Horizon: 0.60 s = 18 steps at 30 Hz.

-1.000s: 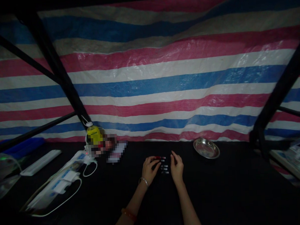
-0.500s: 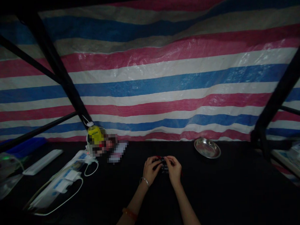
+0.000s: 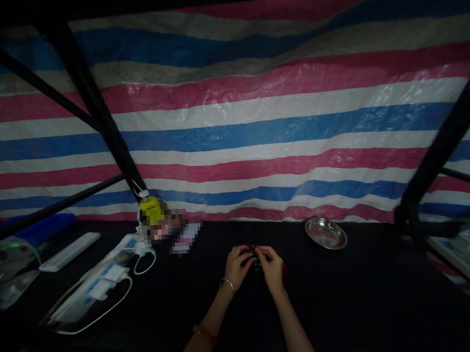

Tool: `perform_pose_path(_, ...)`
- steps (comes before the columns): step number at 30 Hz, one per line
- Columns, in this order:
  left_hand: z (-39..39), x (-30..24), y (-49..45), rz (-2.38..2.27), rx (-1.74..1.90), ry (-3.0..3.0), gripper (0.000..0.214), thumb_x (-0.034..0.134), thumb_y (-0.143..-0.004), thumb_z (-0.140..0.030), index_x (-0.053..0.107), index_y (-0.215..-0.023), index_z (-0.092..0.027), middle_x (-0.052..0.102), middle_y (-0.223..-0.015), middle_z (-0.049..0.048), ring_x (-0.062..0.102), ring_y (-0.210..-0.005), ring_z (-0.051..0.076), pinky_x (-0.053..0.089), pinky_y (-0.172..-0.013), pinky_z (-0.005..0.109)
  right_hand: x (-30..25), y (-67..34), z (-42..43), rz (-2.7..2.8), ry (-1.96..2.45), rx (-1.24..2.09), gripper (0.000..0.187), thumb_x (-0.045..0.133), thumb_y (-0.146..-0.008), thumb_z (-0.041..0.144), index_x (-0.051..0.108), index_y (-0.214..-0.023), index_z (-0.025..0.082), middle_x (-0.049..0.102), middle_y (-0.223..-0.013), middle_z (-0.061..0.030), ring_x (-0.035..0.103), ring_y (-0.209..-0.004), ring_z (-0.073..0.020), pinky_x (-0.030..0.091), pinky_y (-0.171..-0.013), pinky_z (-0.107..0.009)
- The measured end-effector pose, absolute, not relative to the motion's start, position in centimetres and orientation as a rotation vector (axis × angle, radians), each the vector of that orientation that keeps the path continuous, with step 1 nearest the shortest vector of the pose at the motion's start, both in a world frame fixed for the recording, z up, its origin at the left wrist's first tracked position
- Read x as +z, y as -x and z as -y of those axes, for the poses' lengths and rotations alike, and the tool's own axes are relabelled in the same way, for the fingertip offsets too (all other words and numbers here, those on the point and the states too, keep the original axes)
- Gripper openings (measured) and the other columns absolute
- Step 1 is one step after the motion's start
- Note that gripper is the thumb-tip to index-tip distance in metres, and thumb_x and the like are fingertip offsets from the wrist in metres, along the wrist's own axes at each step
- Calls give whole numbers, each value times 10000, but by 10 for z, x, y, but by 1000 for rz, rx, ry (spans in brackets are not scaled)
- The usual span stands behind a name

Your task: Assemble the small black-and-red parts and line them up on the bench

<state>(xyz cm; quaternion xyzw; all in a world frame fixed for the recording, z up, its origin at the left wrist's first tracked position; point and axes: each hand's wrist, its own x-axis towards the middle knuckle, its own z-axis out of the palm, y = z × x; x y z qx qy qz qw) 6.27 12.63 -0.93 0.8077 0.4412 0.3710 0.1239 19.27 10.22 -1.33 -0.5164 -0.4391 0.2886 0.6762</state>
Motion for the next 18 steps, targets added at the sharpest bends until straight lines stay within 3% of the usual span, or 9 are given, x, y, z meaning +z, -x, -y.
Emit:
perform_pose_path(10,-124,-5,-63,-1374,1113,-2310,106,650,-742,-264,686,-840,-281,627,-1001,29,543,-959,206,409,-813,371,-18,-190,-103,1117,1217,604,360,619,-712,410,670,-977,172,693,-846,-72,651,-767,-197,515,-714,-322)
perform_pose_path(14,-124,-5,-62,-1698,1159,-2142,182,614,-758,-314,653,-929,-266,637,-1004,38,554,-953,220,348,-849,404,-24,-201,-104,994,1362,440,431,528,-763,461,629,-1056,162,688,-859,-73,639,-782,-200,495,-733,-327)
perform_pose_path(18,-128,-10,-57,-1937,1172,-1843,239,508,-785,-210,593,-1008,-226,655,-979,55,570,-949,232,336,-823,405,-30,-209,-105,989,1476,353,445,468,-788,466,610,-1075,158,679,-895,-91,633,-795,-216,482,-726,-329)
